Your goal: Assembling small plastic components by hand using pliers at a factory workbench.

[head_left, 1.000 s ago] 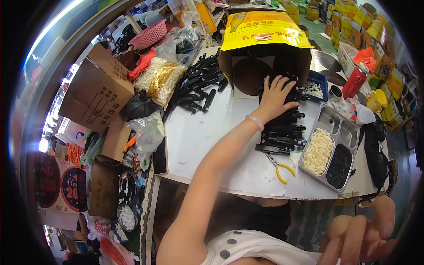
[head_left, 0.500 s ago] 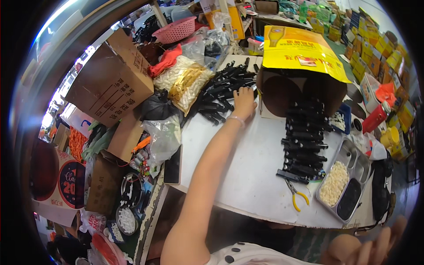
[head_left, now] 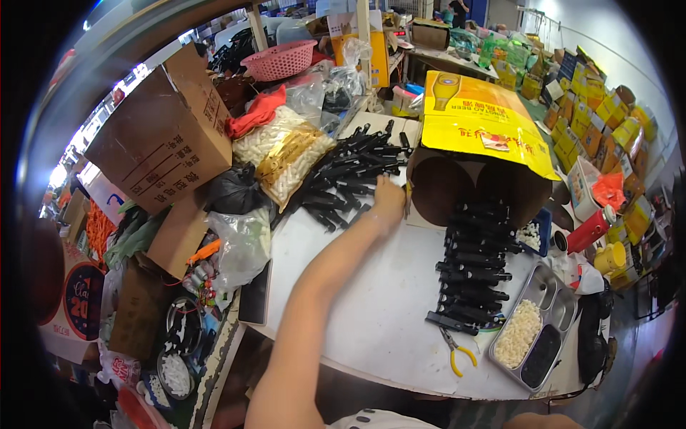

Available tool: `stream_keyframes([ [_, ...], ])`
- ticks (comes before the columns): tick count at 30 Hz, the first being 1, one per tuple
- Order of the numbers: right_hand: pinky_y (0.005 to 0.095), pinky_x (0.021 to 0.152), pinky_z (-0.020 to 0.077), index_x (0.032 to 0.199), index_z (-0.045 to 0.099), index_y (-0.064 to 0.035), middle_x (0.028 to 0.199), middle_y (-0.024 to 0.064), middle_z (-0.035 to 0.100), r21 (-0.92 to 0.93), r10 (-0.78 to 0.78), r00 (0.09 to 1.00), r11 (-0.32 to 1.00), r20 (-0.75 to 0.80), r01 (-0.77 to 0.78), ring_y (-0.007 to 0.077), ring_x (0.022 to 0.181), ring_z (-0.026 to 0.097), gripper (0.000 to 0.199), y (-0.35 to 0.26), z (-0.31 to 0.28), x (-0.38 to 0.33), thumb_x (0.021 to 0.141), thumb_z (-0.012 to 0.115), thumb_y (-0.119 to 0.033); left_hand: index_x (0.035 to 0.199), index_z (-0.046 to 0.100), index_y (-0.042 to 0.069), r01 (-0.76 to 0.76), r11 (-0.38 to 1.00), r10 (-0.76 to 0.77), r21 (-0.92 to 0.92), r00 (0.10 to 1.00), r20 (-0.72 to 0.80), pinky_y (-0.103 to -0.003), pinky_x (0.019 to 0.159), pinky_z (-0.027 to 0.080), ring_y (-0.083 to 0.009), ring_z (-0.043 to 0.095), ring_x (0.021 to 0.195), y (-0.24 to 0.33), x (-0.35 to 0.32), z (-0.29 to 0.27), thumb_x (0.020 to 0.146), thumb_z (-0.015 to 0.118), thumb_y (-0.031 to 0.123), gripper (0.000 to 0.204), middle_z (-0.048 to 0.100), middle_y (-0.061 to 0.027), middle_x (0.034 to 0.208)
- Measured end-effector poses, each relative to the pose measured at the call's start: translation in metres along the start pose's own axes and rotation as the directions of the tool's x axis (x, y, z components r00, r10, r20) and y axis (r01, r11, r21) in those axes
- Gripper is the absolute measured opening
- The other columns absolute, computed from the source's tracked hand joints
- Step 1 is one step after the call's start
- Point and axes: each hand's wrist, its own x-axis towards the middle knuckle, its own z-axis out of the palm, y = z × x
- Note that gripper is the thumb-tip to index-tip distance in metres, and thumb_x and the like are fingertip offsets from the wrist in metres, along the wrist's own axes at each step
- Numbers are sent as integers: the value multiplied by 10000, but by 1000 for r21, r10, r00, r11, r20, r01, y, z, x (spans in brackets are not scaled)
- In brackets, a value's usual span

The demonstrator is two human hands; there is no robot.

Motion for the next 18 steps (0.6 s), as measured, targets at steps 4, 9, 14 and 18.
stream_keyframes([
  [4,388,581,504,864,674,34,887,206,652,130,390,902,920,-184,-371,310,678,624,491,47,-12,-77,886,610,-452,883,674,36,-88,975,79,-204,996,-51,-414,844,386,-310,562,951,-2,-70,-25,695,626,134,217,638,-144,904],
  [9,441,628,496,832,573,61,785,224,597,385,624,441,764,-645,-517,343,701,600,396,101,12,-138,921,570,-325,910,530,-23,-176,852,177,-493,983,-46,-445,775,445,-371,539,888,2,-135,-27,681,641,92,279,565,-205,920],
  [14,323,757,484,905,642,3,862,117,645,-40,584,142,185,-799,-982,233,815,628,163,162,15,-157,873,544,-123,981,473,-21,-79,878,-8,-473,984,-180,-453,762,474,-381,546,906,-27,-132,-33,684,643,96,362,544,-209,935],
  [18,298,695,483,879,648,-19,807,103,634,-191,582,231,131,-779,-973,232,749,620,136,183,19,-177,857,549,-108,980,510,-31,3,931,-40,-366,995,-93,-436,712,495,-351,557,864,-49,-116,-3,662,660,84,370,545,-195,941],
])
